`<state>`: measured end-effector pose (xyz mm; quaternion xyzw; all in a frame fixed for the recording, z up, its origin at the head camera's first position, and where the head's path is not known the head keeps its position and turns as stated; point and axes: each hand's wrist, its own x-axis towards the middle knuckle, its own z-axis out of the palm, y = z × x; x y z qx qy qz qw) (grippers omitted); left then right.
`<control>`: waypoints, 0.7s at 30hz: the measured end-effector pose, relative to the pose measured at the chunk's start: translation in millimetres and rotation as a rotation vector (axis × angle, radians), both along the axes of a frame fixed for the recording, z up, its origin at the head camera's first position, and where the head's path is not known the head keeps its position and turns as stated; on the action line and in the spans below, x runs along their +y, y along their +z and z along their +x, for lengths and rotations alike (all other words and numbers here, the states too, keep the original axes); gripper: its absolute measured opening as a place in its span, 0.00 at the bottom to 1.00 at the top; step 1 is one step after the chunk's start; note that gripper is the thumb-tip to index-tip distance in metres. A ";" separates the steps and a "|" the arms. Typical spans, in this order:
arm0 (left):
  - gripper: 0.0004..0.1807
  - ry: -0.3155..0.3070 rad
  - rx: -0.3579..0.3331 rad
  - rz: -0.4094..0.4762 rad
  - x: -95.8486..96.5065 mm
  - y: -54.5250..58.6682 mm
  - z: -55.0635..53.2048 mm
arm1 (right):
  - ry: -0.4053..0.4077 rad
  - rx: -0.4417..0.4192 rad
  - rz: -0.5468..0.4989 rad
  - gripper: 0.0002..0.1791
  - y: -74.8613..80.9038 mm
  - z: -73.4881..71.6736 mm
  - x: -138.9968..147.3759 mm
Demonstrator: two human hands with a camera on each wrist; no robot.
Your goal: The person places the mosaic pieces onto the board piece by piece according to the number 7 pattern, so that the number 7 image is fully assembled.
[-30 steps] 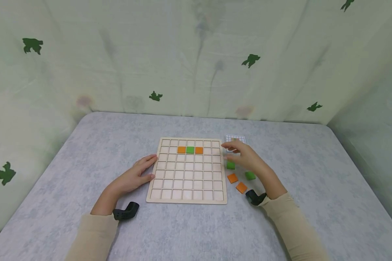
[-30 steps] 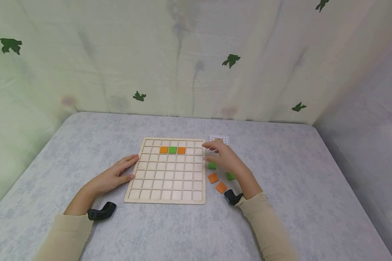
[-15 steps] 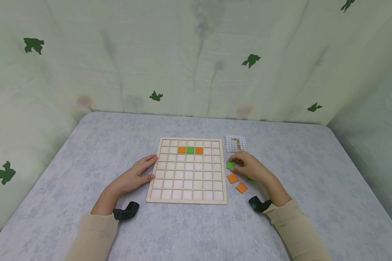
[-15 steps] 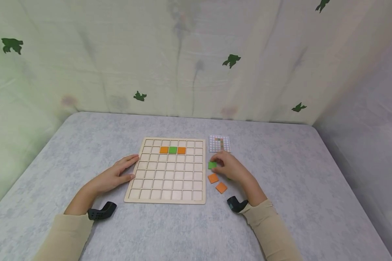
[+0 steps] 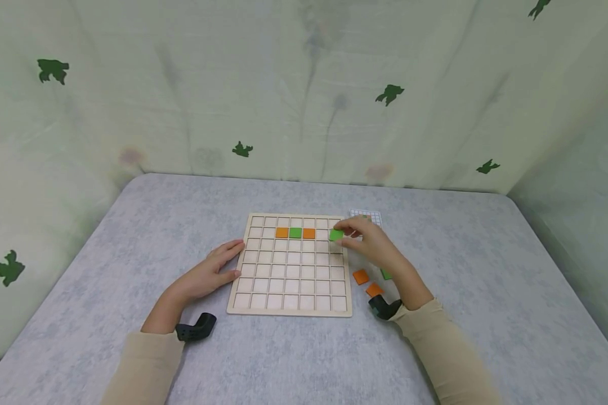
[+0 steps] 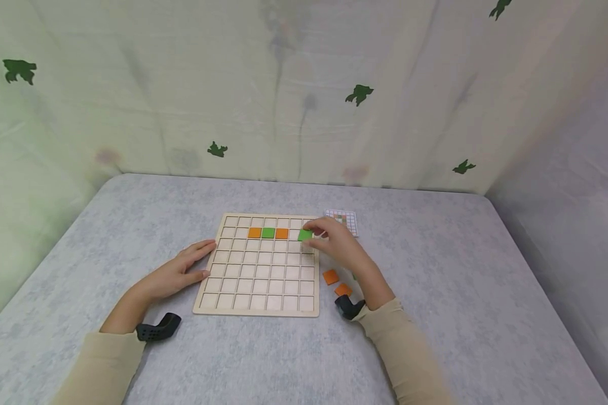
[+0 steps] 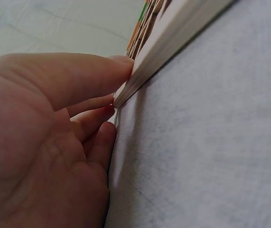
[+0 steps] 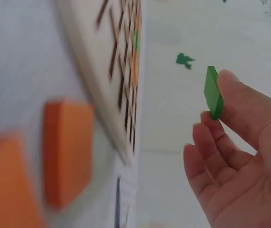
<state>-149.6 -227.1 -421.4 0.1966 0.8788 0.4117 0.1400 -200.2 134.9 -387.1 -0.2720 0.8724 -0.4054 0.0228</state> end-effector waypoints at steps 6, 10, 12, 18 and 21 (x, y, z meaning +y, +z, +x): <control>0.35 0.006 -0.007 0.006 -0.3 0.0 0.0 | -0.015 0.001 -0.126 0.18 0.1 -8.3 -31.1; 0.35 0.009 -0.015 0.010 0.1 -0.6 0.5 | -0.040 -0.047 -0.174 0.18 -9.3 -11.2 -46.4; 0.35 0.008 -0.015 0.008 0.4 -0.7 0.4 | -0.044 -0.065 -0.191 0.18 -14.5 -11.8 -50.4; 0.35 0.005 -0.003 -0.005 0.3 0.0 0.0 | -0.067 -0.144 -0.121 0.15 -29.9 -13.0 -53.3; 0.35 0.003 0.001 -0.007 -0.2 0.0 -0.2 | -0.059 -0.139 -0.043 0.13 -34.0 -13.3 -54.3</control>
